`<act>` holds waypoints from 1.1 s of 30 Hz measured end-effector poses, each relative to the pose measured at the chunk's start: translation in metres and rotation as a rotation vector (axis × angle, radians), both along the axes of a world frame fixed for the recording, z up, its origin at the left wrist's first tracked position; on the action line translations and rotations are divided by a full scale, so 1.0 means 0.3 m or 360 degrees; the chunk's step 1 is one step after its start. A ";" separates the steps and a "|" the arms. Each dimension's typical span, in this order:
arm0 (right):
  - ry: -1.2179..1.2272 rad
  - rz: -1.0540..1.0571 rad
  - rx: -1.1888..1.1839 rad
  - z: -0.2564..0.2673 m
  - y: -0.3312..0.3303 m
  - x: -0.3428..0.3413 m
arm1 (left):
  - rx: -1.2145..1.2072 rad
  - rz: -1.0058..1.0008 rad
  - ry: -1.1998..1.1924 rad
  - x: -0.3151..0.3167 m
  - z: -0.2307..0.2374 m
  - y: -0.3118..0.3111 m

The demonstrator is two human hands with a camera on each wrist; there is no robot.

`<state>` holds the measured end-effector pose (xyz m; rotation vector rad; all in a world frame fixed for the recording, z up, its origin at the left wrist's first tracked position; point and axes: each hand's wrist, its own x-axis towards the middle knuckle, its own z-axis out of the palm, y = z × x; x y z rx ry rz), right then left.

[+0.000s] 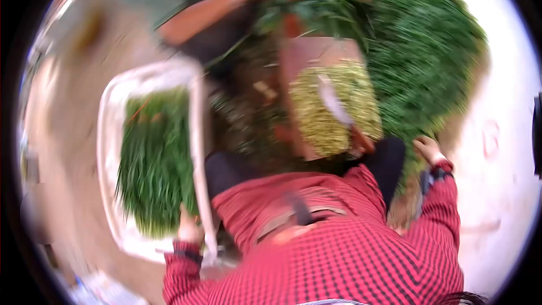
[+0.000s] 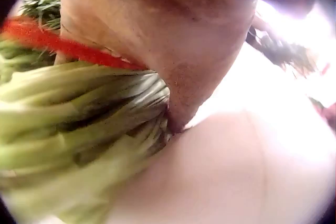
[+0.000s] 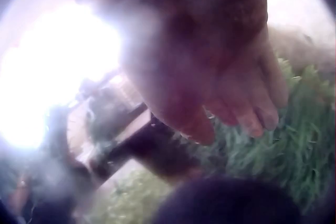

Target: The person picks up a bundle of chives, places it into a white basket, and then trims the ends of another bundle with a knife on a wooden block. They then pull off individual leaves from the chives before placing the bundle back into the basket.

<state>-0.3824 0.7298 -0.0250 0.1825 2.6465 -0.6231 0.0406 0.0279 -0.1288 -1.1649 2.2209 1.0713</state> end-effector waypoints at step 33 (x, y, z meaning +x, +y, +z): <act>0.0507 -0.1528 -0.0162 -0.908 0.736 0.019 | -0.0631 -0.0404 0.0171 -0.684 0.149 0.232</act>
